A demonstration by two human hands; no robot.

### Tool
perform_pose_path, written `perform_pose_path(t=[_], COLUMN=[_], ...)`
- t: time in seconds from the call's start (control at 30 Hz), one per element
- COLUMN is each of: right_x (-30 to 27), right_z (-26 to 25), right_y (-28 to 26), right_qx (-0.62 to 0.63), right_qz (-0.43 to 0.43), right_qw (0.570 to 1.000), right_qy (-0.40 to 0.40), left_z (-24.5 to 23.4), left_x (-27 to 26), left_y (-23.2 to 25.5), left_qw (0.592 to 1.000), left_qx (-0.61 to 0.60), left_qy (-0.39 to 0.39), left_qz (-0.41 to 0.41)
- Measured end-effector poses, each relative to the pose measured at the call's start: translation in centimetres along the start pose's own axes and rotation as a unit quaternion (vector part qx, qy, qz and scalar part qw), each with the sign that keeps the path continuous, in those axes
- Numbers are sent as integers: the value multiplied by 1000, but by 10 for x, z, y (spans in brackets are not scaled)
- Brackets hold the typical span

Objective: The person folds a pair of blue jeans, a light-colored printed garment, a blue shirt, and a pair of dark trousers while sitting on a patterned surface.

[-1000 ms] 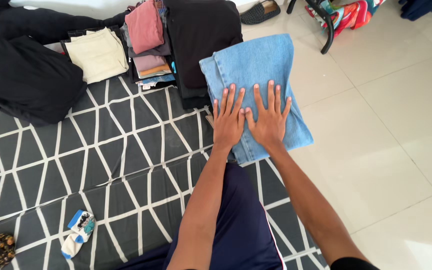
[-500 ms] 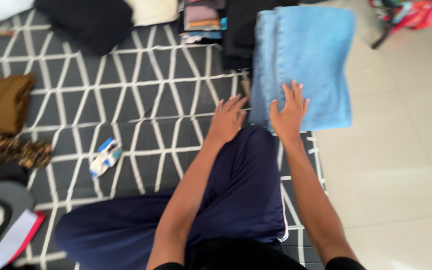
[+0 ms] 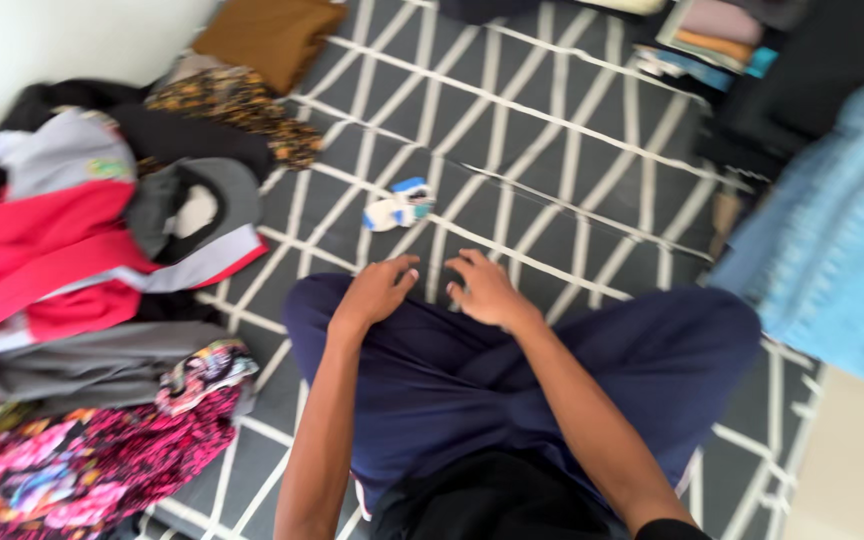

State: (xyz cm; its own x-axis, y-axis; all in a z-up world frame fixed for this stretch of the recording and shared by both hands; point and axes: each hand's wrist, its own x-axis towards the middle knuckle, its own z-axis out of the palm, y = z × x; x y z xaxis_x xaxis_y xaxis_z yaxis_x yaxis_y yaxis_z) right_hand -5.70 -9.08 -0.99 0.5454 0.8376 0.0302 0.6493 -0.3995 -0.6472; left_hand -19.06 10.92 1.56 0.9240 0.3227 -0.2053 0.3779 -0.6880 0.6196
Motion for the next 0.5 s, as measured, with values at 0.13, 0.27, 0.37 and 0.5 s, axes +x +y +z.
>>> perform_pose_path(t=[0.13, 0.27, 0.37, 0.5], right_x=[25, 47, 68, 109], right_z=[39, 42, 39, 46], right_y=[-40, -63, -70, -75], right_qx=[-54, -28, 27, 48], right_qz=[-71, -82, -81, -116], right_qw=[995, 995, 995, 992], right_qy=[-37, -49, -52, -5], left_z=[-64, -101, -108, -104], left_x=[-30, -31, -27, -11], left_y=[-2, -47, -111, -192], left_qw=[975, 962, 921, 881], left_qx=[-107, -75, 104, 130], left_qy=[182, 261, 376, 443], left_qz=[65, 9, -10, -99])
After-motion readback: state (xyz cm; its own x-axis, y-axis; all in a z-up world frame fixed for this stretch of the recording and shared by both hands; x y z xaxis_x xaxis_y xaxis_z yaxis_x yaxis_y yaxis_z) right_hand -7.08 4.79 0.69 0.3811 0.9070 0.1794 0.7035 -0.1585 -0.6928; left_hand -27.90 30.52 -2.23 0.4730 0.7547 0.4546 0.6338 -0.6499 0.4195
